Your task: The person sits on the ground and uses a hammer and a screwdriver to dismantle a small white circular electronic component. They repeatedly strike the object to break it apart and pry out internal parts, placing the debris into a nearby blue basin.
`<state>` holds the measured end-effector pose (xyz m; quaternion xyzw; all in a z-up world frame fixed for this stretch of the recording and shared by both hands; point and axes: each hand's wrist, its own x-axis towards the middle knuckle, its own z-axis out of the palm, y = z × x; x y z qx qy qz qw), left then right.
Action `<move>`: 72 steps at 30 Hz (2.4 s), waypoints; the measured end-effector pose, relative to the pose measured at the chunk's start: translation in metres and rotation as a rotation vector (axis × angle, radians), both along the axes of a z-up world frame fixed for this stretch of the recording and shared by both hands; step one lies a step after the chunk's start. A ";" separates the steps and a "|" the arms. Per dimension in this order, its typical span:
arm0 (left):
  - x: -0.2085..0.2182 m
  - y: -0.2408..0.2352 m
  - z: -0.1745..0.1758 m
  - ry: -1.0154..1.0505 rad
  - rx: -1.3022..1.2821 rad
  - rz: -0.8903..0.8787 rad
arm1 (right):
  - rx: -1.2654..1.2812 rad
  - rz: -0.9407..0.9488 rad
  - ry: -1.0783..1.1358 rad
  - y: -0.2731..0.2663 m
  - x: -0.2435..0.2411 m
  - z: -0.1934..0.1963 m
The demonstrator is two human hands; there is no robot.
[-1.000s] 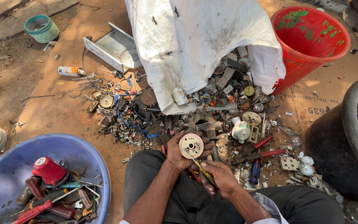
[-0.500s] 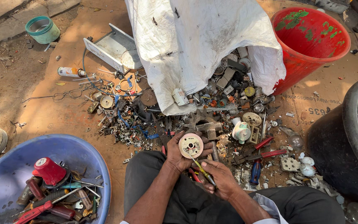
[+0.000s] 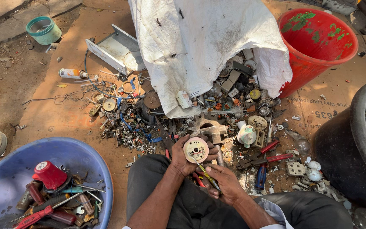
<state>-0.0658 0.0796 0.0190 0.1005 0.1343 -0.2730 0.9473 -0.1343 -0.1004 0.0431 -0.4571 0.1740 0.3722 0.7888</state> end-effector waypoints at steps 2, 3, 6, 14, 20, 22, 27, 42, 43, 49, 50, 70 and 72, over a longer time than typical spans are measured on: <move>0.000 -0.001 -0.002 -0.017 0.011 -0.024 | 0.045 -0.013 -0.046 -0.001 -0.001 -0.004; 0.000 -0.002 -0.003 -0.024 0.016 -0.035 | -0.028 -0.003 -0.091 -0.001 -0.001 -0.007; 0.000 -0.005 -0.008 -0.030 0.102 0.054 | -0.254 0.027 -0.229 0.001 0.000 -0.013; 0.003 -0.009 -0.023 0.012 0.226 0.083 | -0.861 0.041 -0.967 0.007 -0.005 -0.003; 0.001 -0.014 -0.030 0.010 0.231 0.153 | -1.201 0.047 -1.209 0.018 -0.007 0.018; 0.000 -0.015 -0.031 0.024 0.236 0.165 | -1.118 -0.060 -1.330 0.020 -0.007 0.021; -0.001 -0.013 -0.027 -0.015 0.314 0.165 | -1.095 0.086 -0.953 0.012 -0.003 0.013; 0.006 -0.010 -0.055 -0.089 0.478 0.250 | -1.069 0.106 -0.839 0.001 0.003 0.008; 0.006 -0.011 -0.058 -0.104 0.532 0.238 | -0.994 0.114 -0.869 -0.001 0.003 0.008; 0.005 -0.016 -0.061 -0.264 0.846 0.216 | -0.923 0.161 -0.758 -0.004 0.001 0.013; 0.005 -0.016 -0.059 -0.312 0.908 0.209 | -0.932 0.152 -0.773 -0.004 0.000 0.017; 0.003 -0.021 -0.043 -0.179 1.078 0.017 | -1.194 0.193 -1.135 -0.008 -0.002 0.056; 0.003 -0.022 -0.045 -0.258 1.180 0.016 | -1.201 0.200 -1.141 -0.009 -0.002 0.058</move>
